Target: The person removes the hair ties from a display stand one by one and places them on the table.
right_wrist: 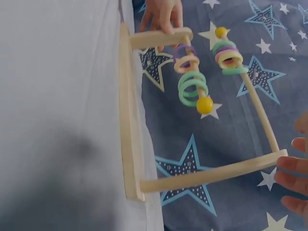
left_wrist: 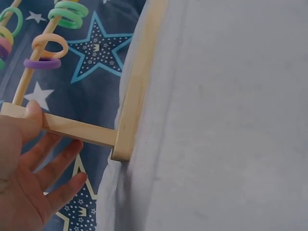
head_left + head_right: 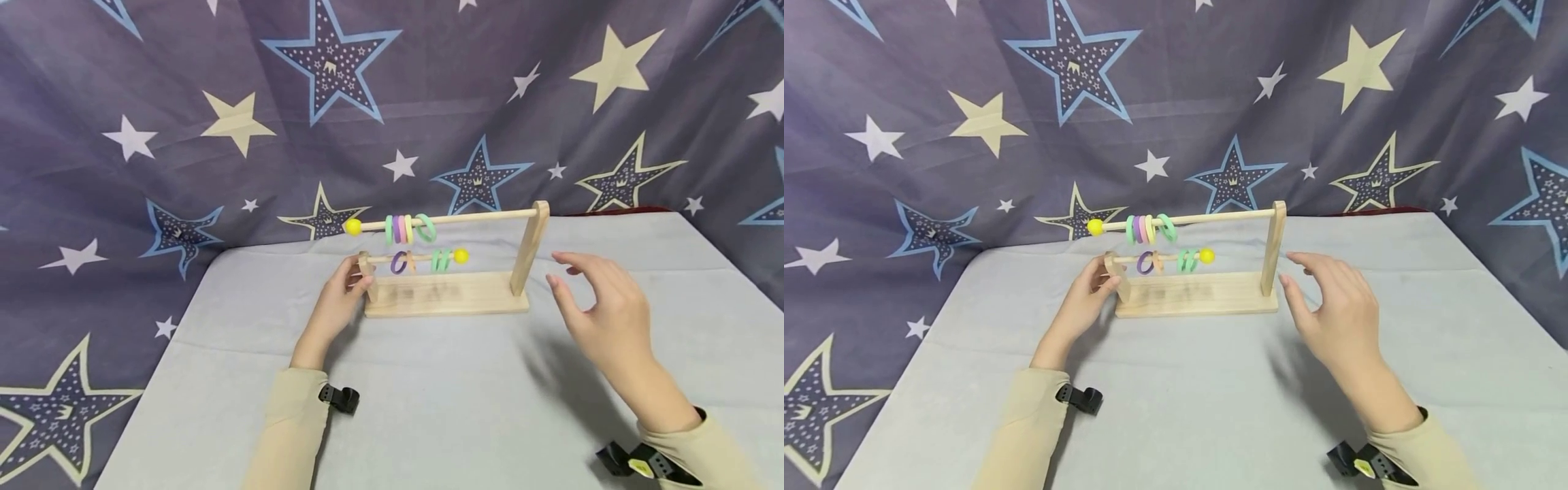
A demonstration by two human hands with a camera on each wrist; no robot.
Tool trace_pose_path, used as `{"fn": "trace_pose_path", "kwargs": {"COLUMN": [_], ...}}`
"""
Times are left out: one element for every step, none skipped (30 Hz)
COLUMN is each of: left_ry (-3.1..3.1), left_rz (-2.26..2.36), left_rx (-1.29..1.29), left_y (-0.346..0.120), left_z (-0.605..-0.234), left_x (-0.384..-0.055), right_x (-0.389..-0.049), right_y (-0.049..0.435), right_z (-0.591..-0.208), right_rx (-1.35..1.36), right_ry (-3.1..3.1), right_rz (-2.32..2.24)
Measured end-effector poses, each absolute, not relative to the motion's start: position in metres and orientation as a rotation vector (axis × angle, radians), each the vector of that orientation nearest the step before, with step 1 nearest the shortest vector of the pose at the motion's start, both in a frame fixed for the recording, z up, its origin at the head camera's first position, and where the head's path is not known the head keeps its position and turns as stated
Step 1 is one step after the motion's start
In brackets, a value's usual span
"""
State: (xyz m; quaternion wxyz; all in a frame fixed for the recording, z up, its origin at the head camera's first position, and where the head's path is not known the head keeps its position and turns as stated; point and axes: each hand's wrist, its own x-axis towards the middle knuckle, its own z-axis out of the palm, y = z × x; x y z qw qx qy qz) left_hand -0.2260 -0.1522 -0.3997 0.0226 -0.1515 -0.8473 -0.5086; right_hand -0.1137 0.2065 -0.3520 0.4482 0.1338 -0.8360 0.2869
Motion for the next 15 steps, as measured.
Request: {"fn": "trace_pose_path", "kwargs": {"left_ry": [-2.618,-2.61,-2.599,-2.589,-2.584,-2.578,-2.569,-2.557,-2.539,-2.518,-2.497,-2.474,-2.448,-2.427,-2.412], "left_rz": [-1.588,-1.597,-1.603,-1.601,-1.594,-1.579,-1.583,-1.601,-1.63,-1.674,-1.717,-1.759,-1.814,-1.846,-1.867], "left_rx": [-0.471,-0.47,-0.475,-0.48,-0.482,-0.483,-0.481,-0.479,-0.48,-0.471,-0.462,-0.454,-0.442,-0.432,-0.423], "left_y": [-0.152,-0.152,-0.152,-0.153,-0.153,-0.154,-0.155,-0.155,-0.156,-0.156,-0.156,-0.156,-0.155,-0.154,-0.153], "left_z": [-0.399,-0.398,-0.398,-0.398,-0.398,-0.399,-0.399,-0.4,-0.4,-0.4,-0.4,-0.4,-0.399,-0.398,-0.398], "left_x": [-0.226,-0.227,-0.227,-0.227,-0.227,-0.227,-0.227,-0.228,-0.228,-0.228,-0.228,-0.228,-0.228,-0.228,-0.227], "right_x": [-0.113,-0.113,-0.113,-0.113,-0.113,-0.114,-0.115,-0.115,-0.116,-0.118,-0.119,-0.12,-0.122,-0.124,-0.125], "right_y": [0.206,0.205,0.203,0.201,0.198,0.195,0.192,0.188,0.185,0.182,0.179,0.176,0.173,0.171,0.168], "right_z": [-0.351,-0.35,-0.349,-0.349,-0.349,-0.349,-0.349,-0.35,-0.351,-0.352,-0.352,-0.353,-0.354,-0.355,-0.356], "right_rx": [0.332,0.337,0.346,0.357,0.374,0.396,0.415,0.435,0.446,0.457,0.458,0.454,0.445,0.432,0.417], "right_ry": [-2.071,-2.075,-2.082,-2.091,-2.102,-2.114,-2.129,-2.147,-2.168,-2.188,-2.209,-2.228,-2.249,-2.27,-2.293], "right_rz": [0.741,0.777,0.811,0.843,0.87,0.895,0.917,0.938,0.955,0.975,0.997,1.022,1.05,1.081,1.111]}}
